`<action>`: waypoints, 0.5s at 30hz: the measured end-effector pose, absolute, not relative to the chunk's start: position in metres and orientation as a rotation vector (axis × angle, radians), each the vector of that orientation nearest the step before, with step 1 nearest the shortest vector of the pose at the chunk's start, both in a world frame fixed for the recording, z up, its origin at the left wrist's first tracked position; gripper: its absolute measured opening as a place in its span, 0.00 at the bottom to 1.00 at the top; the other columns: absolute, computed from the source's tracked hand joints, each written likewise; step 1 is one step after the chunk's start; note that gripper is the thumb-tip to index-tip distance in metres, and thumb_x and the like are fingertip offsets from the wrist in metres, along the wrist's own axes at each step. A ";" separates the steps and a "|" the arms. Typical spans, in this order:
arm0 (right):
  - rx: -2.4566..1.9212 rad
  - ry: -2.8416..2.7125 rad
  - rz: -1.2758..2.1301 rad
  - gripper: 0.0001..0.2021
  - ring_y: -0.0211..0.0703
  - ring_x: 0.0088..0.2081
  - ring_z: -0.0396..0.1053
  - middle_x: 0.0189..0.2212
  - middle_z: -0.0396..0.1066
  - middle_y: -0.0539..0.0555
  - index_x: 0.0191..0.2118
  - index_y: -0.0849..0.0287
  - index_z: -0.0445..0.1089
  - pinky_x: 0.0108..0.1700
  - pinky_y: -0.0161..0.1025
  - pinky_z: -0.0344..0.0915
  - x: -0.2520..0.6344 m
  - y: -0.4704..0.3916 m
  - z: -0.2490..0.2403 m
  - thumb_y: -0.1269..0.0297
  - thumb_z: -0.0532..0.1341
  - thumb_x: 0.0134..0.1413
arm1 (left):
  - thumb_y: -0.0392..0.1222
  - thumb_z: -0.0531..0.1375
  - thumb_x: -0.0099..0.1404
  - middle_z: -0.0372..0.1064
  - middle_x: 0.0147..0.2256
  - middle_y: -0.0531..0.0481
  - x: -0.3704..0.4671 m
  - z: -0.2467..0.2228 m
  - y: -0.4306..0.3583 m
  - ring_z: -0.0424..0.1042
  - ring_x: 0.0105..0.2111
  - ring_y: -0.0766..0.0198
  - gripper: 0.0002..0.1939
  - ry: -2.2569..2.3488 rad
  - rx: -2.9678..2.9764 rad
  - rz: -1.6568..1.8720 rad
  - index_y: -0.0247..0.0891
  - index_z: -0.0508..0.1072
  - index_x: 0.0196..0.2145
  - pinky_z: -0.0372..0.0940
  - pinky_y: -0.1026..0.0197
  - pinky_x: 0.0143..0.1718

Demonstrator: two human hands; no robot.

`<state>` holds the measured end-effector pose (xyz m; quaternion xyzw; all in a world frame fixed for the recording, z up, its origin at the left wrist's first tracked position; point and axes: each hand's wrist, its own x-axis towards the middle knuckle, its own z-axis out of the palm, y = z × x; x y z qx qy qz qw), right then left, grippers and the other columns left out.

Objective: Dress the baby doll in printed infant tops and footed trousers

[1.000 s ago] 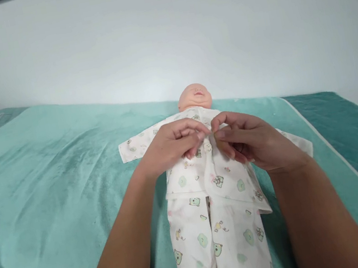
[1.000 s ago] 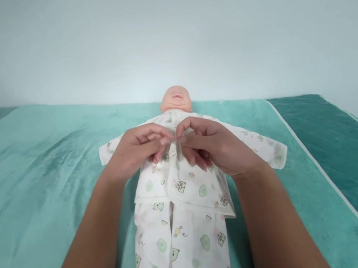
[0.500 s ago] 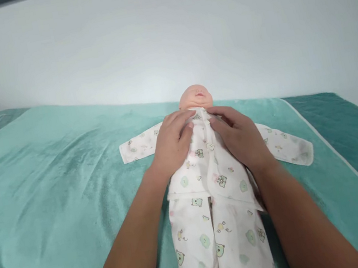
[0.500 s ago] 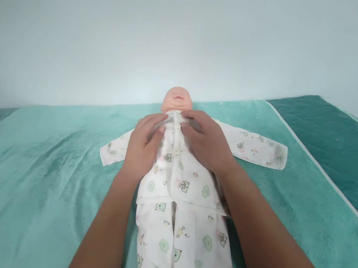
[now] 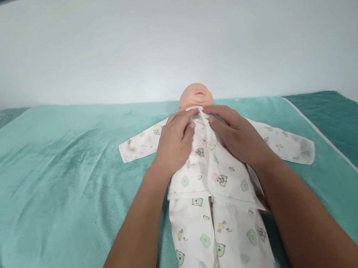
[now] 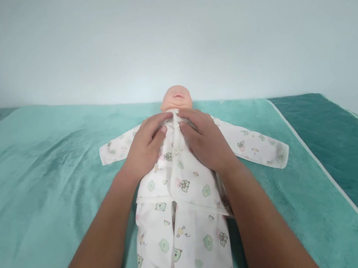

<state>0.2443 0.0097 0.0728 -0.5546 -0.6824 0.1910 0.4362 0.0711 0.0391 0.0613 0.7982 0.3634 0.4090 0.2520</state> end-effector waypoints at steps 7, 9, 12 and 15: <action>-1.292 -1.790 0.491 0.17 0.49 0.64 0.59 0.61 0.66 0.50 0.57 0.47 0.70 0.67 0.53 0.52 0.250 0.012 0.069 0.61 0.53 0.67 | 0.38 0.47 0.72 0.70 0.58 0.49 0.073 0.059 0.040 0.65 0.59 0.60 0.20 1.019 2.157 1.130 0.42 0.69 0.57 0.59 0.52 0.63; -1.263 -1.809 0.490 0.18 0.48 0.64 0.60 0.61 0.66 0.49 0.58 0.46 0.70 0.67 0.53 0.53 0.251 0.013 0.067 0.61 0.53 0.68 | 0.38 0.47 0.73 0.70 0.58 0.50 0.073 0.058 0.041 0.66 0.59 0.61 0.20 1.025 2.164 1.140 0.42 0.70 0.57 0.59 0.53 0.63; -1.233 -1.849 0.498 0.18 0.47 0.64 0.60 0.62 0.65 0.48 0.59 0.45 0.69 0.67 0.52 0.53 0.252 0.013 0.067 0.62 0.52 0.68 | 0.37 0.47 0.72 0.70 0.58 0.51 0.073 0.058 0.040 0.66 0.59 0.61 0.20 1.029 2.163 1.147 0.43 0.70 0.57 0.60 0.53 0.63; -1.213 -1.881 0.512 0.19 0.47 0.65 0.59 0.62 0.66 0.47 0.60 0.45 0.68 0.67 0.51 0.53 0.251 0.013 0.070 0.63 0.51 0.68 | 0.37 0.46 0.73 0.68 0.60 0.51 0.072 0.058 0.041 0.64 0.61 0.61 0.21 0.987 2.195 1.146 0.43 0.68 0.59 0.58 0.53 0.64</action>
